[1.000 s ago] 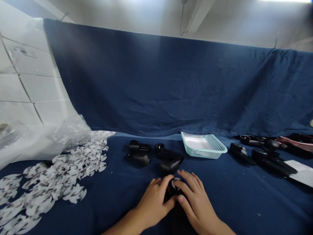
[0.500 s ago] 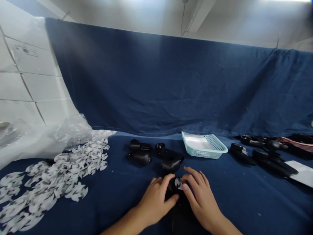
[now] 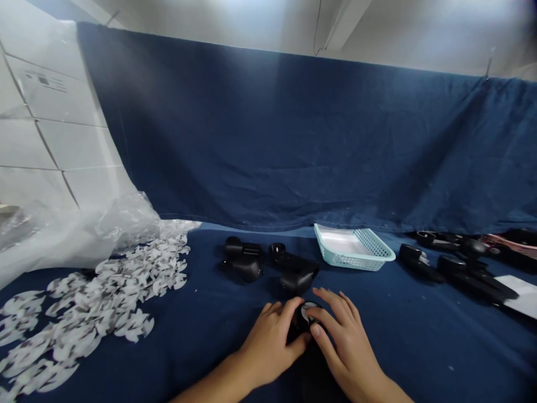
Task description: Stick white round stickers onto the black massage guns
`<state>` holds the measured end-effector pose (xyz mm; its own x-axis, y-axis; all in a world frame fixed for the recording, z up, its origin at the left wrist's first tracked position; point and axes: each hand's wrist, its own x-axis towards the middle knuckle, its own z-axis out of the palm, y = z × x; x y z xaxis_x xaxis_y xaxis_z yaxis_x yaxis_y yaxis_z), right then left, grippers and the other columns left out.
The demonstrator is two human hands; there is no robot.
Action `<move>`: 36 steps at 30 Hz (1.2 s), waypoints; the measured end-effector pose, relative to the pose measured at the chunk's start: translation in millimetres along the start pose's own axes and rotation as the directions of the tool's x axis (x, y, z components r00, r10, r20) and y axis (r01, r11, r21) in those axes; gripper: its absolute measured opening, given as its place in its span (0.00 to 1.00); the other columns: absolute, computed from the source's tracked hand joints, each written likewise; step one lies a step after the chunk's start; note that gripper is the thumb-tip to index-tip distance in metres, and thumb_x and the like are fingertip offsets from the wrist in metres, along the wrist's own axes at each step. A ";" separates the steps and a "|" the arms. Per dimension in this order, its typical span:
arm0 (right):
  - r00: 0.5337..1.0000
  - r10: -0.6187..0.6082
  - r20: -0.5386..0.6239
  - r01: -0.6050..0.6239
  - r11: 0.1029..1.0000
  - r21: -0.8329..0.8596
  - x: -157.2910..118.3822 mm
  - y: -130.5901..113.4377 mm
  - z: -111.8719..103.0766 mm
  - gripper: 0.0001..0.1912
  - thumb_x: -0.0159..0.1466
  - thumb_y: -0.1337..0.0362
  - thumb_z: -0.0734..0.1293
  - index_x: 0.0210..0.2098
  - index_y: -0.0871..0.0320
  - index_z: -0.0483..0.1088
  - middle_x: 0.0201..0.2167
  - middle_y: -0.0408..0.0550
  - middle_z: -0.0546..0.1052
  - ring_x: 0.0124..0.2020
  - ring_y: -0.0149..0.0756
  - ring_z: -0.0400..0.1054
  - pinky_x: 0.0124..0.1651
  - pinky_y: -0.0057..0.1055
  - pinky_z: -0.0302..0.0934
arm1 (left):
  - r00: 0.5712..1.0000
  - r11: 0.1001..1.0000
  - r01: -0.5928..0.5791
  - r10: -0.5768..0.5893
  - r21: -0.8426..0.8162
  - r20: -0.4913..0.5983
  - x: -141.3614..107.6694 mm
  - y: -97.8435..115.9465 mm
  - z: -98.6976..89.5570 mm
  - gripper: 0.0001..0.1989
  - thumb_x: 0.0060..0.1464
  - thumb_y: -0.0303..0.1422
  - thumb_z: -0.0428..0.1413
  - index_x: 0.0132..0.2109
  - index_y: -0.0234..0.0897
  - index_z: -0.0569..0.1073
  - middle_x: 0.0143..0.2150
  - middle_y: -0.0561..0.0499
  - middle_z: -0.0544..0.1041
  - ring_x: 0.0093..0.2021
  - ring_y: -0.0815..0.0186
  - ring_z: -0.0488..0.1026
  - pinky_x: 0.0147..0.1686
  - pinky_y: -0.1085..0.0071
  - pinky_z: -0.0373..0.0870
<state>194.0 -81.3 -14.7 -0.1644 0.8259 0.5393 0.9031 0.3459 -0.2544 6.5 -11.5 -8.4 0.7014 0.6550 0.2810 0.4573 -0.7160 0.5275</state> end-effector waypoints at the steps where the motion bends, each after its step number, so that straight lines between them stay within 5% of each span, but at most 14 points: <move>1: 1.000 0.015 0.002 -0.015 1.000 -0.011 2.3 -0.8 -1.3 0.12 0.72 0.60 0.58 0.52 0.44 0.67 0.62 0.49 0.65 0.65 0.48 0.56 0.64 0.65 0.48 | 1.000 1.000 -0.002 0.002 0.001 -0.002 0.1 -0.4 0.6 0.26 0.61 0.35 0.56 0.63 0.42 0.58 0.56 0.46 0.75 0.54 0.53 0.72 0.55 0.53 0.64; 13: 0.998 -0.052 0.048 0.057 0.992 -0.113 5.5 -4.1 -5.1 0.12 0.71 0.58 0.59 0.52 0.49 0.67 0.65 0.53 0.64 0.67 0.49 0.55 0.65 0.66 0.48 | 0.999 0.999 -0.033 0.033 0.031 0.008 0.5 0.6 -0.8 0.29 0.61 0.35 0.55 0.65 0.40 0.55 0.58 0.43 0.74 0.56 0.52 0.71 0.58 0.52 0.62; 21: 0.998 0.045 0.042 -0.039 0.990 -0.138 7.2 -5.6 -4.8 0.14 0.71 0.57 0.58 0.55 0.43 0.65 0.65 0.49 0.64 0.67 0.48 0.55 0.64 0.68 0.47 | 1.000 0.999 -0.006 0.006 0.034 0.012 1.1 2.7 -0.4 0.29 0.60 0.33 0.56 0.66 0.39 0.56 0.58 0.43 0.74 0.56 0.52 0.72 0.58 0.51 0.64; 36: 0.981 0.190 -0.031 -0.181 0.964 0.197 2.0 1.8 0.0 0.12 0.73 0.58 0.54 0.43 0.47 0.68 0.57 0.48 0.71 0.62 0.47 0.60 0.61 0.65 0.51 | 0.999 0.999 0.026 -0.027 0.019 0.020 0.8 7.1 -4.4 0.30 0.58 0.31 0.58 0.64 0.42 0.58 0.55 0.45 0.76 0.53 0.52 0.73 0.56 0.52 0.65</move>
<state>195.3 -79.0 -14.1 0.0231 0.8623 0.5059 0.8218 0.2718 -0.5008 8.0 -15.0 -0.8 0.6999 0.6688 0.2505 0.4857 -0.7029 0.5196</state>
